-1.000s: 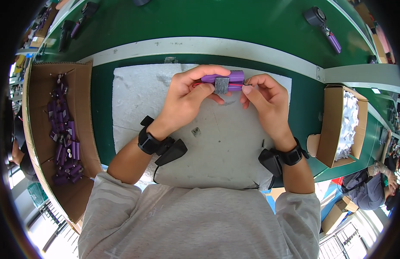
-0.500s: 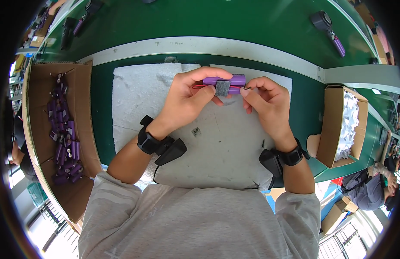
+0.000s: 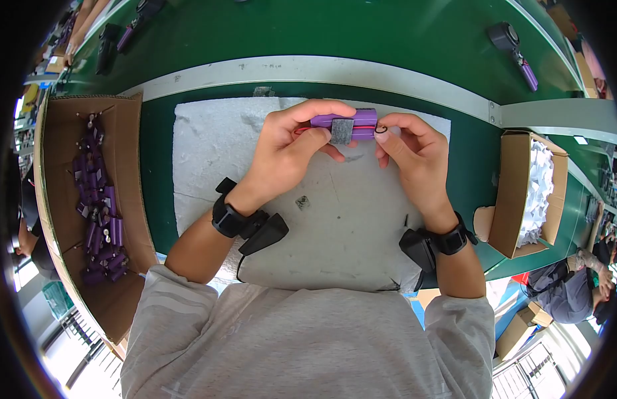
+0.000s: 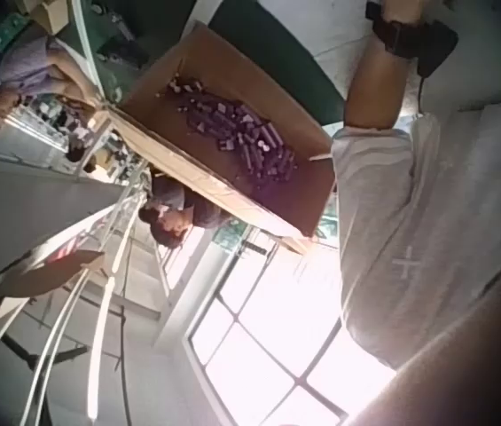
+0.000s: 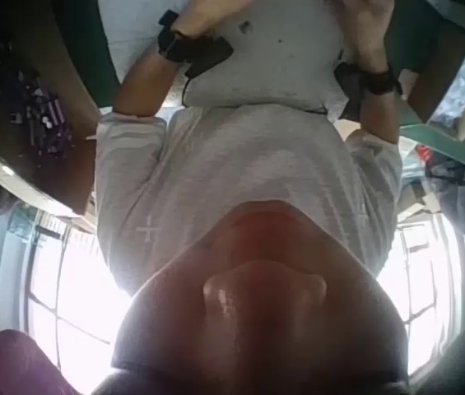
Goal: The person picks up a battery pack, takes a small white sticker from a box, and wraps it around the wires of the battery pack.
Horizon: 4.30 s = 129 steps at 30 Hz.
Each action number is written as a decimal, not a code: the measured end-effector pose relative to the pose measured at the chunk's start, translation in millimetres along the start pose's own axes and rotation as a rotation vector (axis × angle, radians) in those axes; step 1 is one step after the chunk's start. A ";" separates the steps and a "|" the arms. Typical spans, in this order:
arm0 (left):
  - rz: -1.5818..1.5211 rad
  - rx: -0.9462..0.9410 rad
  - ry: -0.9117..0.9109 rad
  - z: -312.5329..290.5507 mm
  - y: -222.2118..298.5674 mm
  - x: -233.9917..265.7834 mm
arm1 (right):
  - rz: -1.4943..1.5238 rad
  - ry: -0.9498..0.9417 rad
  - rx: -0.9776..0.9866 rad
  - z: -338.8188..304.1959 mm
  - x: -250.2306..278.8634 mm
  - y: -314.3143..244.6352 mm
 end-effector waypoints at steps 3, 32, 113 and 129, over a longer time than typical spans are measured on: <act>0.003 0.009 0.007 0.5 -0.2 0.1 | -0.007 -0.007 -0.001 -0.2 1.8 1.2; 0.020 -0.008 0.027 0.5 0.8 0.4 | -0.030 -0.002 -0.003 -0.3 3.5 1.8; 0.036 -0.027 0.005 0.3 -3.9 -0.3 | -0.174 0.039 0.003 -2.0 0.1 -1.2; 0.144 0.007 -0.059 -2.3 1.3 1.2 | -0.042 -0.010 0.035 -2.7 1.0 0.0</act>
Point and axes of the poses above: each hand's wrist, its own z-axis towards the middle knuckle, its own x-axis out of the back of the hand, y = z × x, the point moved 3 cm from there along z, towards the middle knuckle, and after that the axes turned 6 degrees about z, right-handed, at the moved point
